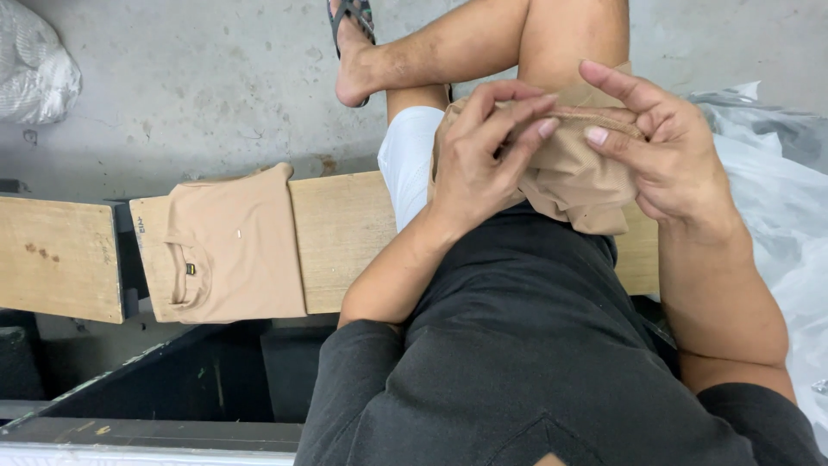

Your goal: Trimming loose threads from tan t-shirts using small scissors and organizing them on a workbench.

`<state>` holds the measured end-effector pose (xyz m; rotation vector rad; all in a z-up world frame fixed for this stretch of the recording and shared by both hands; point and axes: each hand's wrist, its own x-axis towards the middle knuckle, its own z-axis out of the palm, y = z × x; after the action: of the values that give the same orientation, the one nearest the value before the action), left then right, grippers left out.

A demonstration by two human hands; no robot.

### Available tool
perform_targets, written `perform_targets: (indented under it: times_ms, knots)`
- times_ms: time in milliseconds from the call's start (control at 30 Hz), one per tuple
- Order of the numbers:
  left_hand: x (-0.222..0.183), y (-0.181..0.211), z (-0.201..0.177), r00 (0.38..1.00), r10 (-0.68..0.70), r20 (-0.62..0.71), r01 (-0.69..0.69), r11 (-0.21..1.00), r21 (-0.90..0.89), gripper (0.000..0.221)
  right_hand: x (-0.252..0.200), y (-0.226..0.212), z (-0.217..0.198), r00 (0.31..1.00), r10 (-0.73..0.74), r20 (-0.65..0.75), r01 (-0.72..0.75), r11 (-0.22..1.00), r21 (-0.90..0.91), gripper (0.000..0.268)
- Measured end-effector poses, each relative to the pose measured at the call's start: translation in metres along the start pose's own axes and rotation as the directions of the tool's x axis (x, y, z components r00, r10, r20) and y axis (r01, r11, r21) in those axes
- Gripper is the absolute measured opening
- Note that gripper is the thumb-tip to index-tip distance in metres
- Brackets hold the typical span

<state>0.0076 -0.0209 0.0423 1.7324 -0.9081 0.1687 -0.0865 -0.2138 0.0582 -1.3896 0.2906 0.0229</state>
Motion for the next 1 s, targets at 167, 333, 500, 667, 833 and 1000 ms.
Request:
perform_targets:
  times_ms: [167,333,500,667,833,1000]
  knots:
    - [0.025,0.014,-0.006,0.952,-0.261,0.157,0.264,0.965,0.005,0.038,0.001,0.002,0.005,0.995,-0.059,0.079,0.063,0.997,-0.044,0.074]
    - [0.04,0.013,-0.005,0.92,-0.284,0.268,0.282,0.958,0.047,0.035,0.004,0.008,0.004,0.986,-0.116,0.119,0.125,0.99,-0.071,0.078]
    - [0.031,0.009,-0.01,0.981,-0.157,0.116,0.161,0.987,-0.026,0.021,0.004,0.0,0.009,0.998,-0.046,0.047,0.047,0.998,-0.035,0.072]
    - [0.022,0.01,-0.017,0.985,-0.152,0.082,0.145,0.986,0.08,0.018,0.006,-0.011,0.022,0.985,-0.126,0.114,0.14,0.982,-0.123,0.064]
    - [0.008,0.012,-0.023,0.977,-0.189,0.103,0.16,0.957,0.241,0.017,0.006,-0.011,0.035,0.97,-0.216,0.11,0.243,0.863,-0.444,0.048]
    - [-0.016,-0.014,-0.015,0.912,-0.384,0.145,0.409,0.882,-0.236,0.027,0.028,0.039,0.029,0.902,-0.411,0.132,0.393,0.655,-0.645,0.026]
